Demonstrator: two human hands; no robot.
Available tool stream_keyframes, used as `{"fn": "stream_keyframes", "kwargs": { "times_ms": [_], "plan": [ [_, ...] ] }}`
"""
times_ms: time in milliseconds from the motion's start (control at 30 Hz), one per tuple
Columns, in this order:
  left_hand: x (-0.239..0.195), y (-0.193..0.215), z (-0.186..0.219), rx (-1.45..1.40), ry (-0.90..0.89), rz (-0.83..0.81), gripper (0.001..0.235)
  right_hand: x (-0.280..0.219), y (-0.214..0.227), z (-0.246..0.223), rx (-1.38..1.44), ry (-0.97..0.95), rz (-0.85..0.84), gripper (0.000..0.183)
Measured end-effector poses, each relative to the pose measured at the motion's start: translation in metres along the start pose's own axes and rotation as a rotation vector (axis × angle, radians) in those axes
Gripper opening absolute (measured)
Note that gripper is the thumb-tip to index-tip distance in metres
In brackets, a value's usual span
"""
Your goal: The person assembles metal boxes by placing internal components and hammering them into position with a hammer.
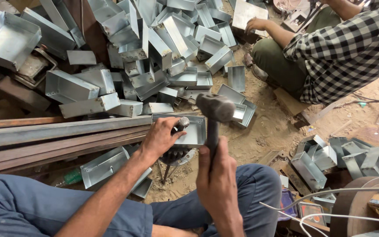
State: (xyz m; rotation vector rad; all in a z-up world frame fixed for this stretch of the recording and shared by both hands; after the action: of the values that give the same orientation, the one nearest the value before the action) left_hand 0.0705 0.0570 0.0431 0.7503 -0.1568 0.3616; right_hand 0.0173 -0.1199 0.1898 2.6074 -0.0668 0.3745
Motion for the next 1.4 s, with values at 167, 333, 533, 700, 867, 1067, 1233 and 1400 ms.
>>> {"fn": "stream_keyframes", "kwargs": {
  "times_ms": [167, 333, 533, 700, 867, 1067, 1233, 1400],
  "plan": [
    [0.0, 0.003, -0.001, -0.072, -0.061, 0.067, 0.041, -0.004, -0.025, 0.007, -0.258, 0.082, -0.116, 0.026],
    [0.002, 0.009, 0.004, -0.043, -0.047, 0.071, 0.044, -0.003, -0.015, 0.009, -0.129, -0.026, -0.04, 0.024],
    [0.001, 0.004, 0.004, -0.027, -0.011, 0.041, 0.045, -0.001, 0.013, -0.011, -0.153, -0.036, 0.06, 0.022],
    [0.003, 0.008, 0.005, -0.084, -0.099, 0.113, 0.039, -0.002, -0.012, -0.005, -0.1, 0.019, 0.046, 0.017],
    [0.006, 0.002, -0.001, -0.009, 0.047, -0.009, 0.041, 0.003, -0.024, 0.025, -0.246, -0.125, -0.173, 0.023],
    [0.006, 0.001, 0.005, 0.025, 0.065, -0.043, 0.04, 0.001, 0.004, -0.009, -0.093, -0.087, 0.015, 0.017],
    [0.004, 0.001, 0.012, 0.023, 0.022, -0.012, 0.037, 0.001, 0.001, -0.009, -0.052, -0.036, 0.026, 0.019],
    [-0.001, 0.004, 0.014, 0.002, -0.007, 0.025, 0.036, -0.003, -0.015, 0.025, -0.101, -0.071, -0.128, 0.024]
  ]
}}
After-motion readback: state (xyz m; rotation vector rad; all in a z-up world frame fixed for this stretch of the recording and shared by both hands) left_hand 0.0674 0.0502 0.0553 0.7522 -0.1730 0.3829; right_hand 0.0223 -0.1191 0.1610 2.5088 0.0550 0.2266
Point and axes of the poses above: each hand's wrist, its own x-axis towards the middle knuckle, its own y-axis out of the back of the hand, z = x × y, the point moved 4 cm from there along x, towards the middle knuckle, and after that the axes turned 15 degrees about z, right-handed, at the moved point
